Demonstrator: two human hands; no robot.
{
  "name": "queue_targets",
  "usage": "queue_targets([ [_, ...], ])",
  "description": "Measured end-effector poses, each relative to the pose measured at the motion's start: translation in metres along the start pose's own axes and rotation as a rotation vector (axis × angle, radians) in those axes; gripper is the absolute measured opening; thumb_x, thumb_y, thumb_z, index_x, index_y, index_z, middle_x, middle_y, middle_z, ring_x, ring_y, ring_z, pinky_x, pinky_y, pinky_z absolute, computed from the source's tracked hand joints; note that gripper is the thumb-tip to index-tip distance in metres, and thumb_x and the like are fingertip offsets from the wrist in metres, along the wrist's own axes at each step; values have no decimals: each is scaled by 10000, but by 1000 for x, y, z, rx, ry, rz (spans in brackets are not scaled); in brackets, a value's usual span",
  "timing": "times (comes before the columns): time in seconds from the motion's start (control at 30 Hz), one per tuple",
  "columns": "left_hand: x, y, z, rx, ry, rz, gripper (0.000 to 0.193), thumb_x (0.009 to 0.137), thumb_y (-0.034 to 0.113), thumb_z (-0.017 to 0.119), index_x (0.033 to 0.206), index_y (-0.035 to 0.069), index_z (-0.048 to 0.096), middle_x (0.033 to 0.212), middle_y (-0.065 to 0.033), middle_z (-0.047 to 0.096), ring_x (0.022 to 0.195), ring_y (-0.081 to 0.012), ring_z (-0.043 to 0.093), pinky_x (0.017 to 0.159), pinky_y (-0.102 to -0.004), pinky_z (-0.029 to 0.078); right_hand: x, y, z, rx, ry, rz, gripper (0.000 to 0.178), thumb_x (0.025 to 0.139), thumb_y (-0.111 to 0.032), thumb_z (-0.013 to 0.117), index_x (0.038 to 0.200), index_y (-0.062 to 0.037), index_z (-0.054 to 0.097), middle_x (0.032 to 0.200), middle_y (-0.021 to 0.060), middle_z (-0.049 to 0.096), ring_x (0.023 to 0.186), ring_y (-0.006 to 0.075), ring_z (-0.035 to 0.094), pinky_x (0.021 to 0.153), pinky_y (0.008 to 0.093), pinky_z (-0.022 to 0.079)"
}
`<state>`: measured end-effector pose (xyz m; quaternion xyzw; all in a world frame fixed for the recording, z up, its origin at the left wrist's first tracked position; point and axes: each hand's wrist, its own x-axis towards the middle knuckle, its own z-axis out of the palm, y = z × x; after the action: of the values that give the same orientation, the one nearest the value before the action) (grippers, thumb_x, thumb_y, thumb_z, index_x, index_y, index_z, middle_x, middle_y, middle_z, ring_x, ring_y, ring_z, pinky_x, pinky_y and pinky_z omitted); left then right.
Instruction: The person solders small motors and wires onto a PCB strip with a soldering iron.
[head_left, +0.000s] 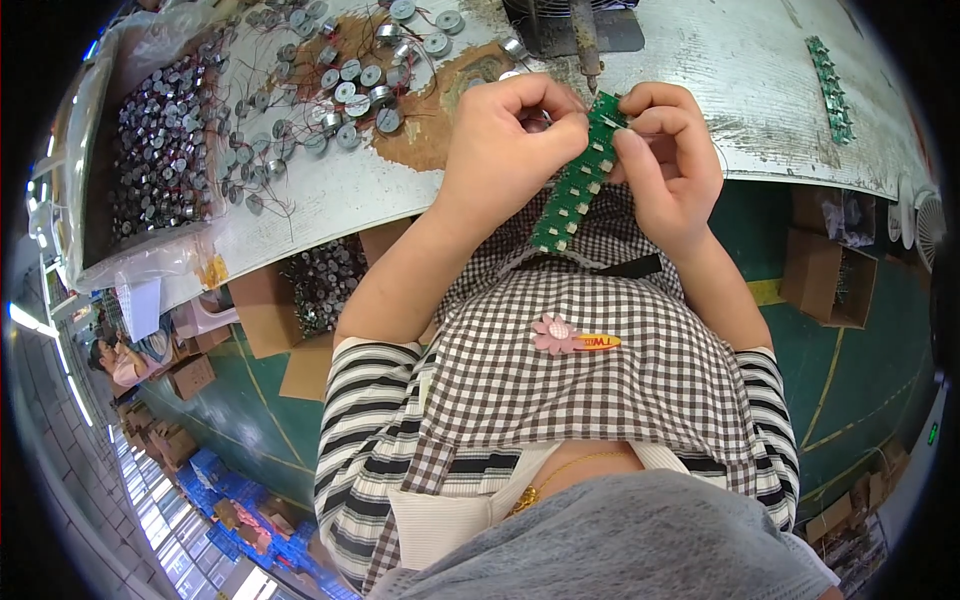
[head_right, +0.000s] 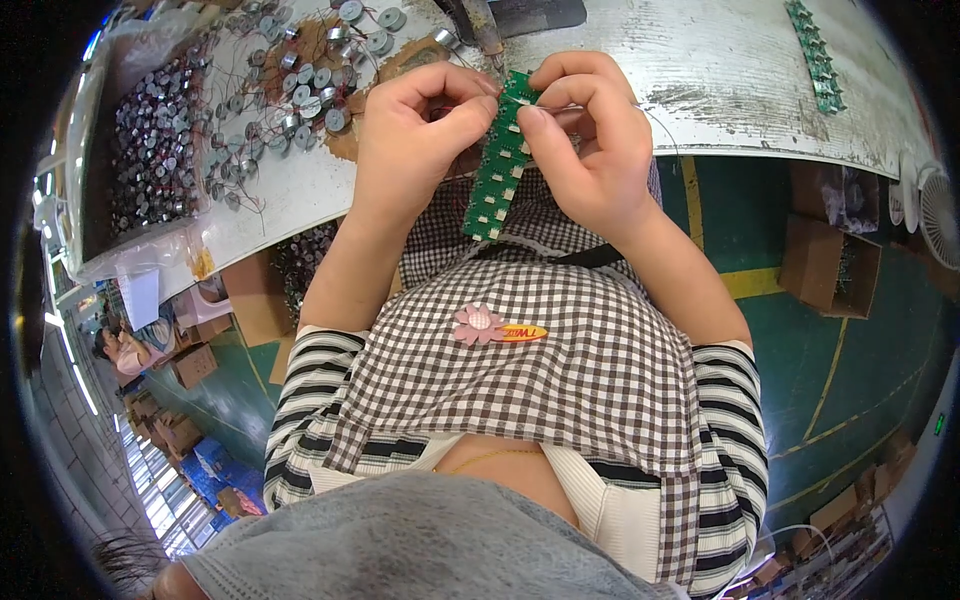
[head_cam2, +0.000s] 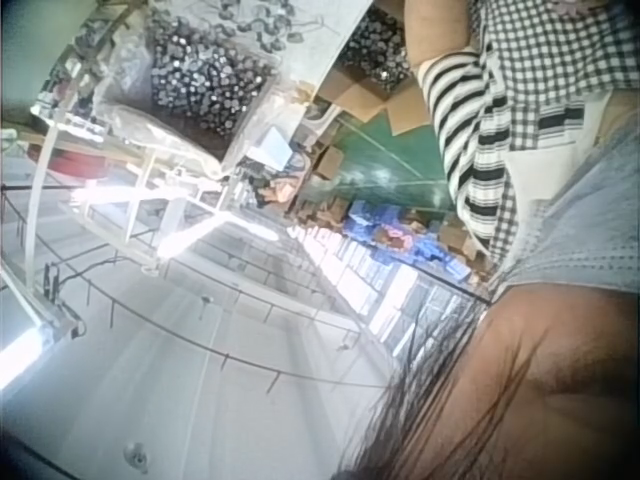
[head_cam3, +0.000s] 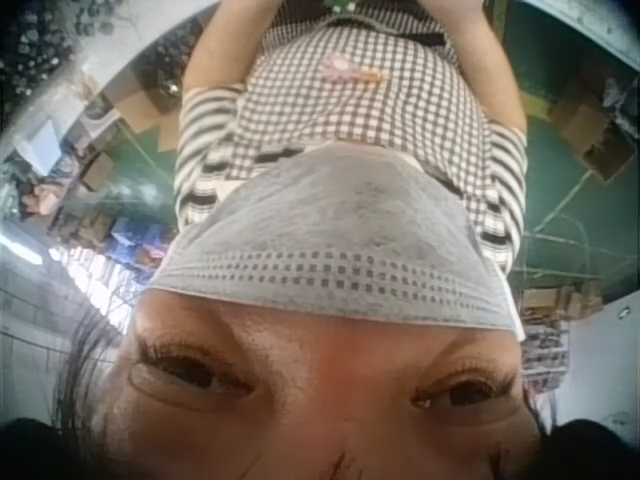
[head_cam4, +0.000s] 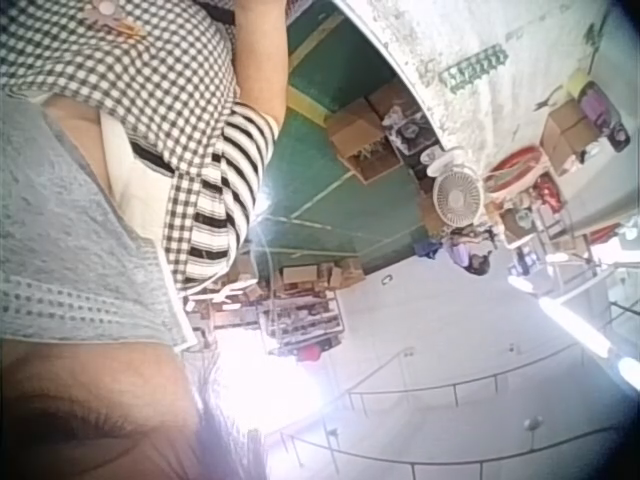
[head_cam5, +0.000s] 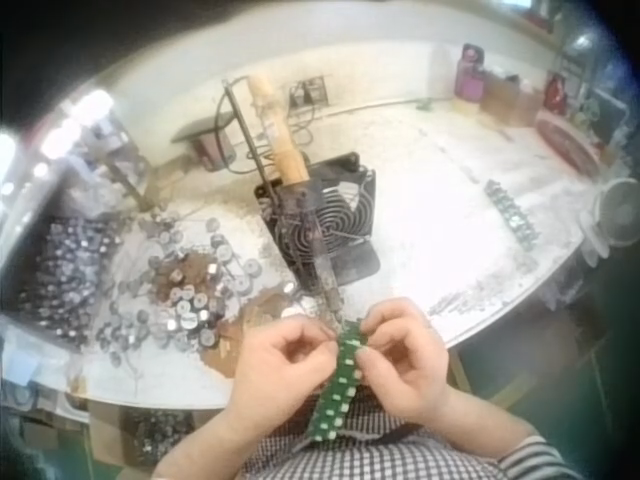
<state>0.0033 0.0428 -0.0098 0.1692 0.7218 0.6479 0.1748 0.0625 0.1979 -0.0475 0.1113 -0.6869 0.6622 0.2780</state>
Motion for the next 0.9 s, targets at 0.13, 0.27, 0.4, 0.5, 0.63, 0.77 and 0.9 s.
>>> queue_targets([
  [0.13,-1,-1,1,-1,15,24,83,806,64,661,826,-15,646,847,-31,649,682,-40,556,562,-178,440,0,0,-2,104,14,44,87,842,63,594,892,43,525,1033,125,548,726,65,559,554,182,488],
  [0.27,0,-2,8,-55,122,42,99,755,80,666,754,-16,640,642,23,588,566,-14,468,499,-184,371,2,-1,-1,-48,2,-3,84,846,53,603,898,40,539,1008,120,564,705,63,550,531,174,460],
  [0.4,2,-3,9,4,164,84,97,754,76,660,736,-13,626,629,25,578,555,-14,456,489,-187,361,4,0,0,-115,-4,-16,85,841,49,614,893,34,549,978,113,578,677,64,550,531,173,461],
  [0.5,3,-3,10,16,177,101,94,751,71,658,725,-11,620,626,25,576,553,-14,454,486,-188,359,5,1,1,-107,14,-10,85,835,48,621,881,31,553,951,105,587,655,65,551,526,174,464],
  [0.63,6,-1,9,6,187,134,94,746,68,660,716,-10,616,627,23,579,549,-14,453,484,-187,359,12,0,2,-162,10,-41,80,829,49,627,864,29,558,944,105,594,656,65,560,523,176,473],
  [0.77,3,0,6,44,154,103,90,820,79,654,805,-7,635,706,18,606,623,-24,521,544,-176,405,13,-2,4,-180,2,-57,79,826,47,633,851,25,561,943,105,597,664,70,571,522,178,481],
  [0.9,0,-2,10,33,198,108,91,739,62,659,711,-7,606,628,11,578,548,-25,464,486,-198,374,5,-1,2,-150,-4,-26,81,828,44,633,859,25,560,944,103,593,670,73,569,532,179,481],
])
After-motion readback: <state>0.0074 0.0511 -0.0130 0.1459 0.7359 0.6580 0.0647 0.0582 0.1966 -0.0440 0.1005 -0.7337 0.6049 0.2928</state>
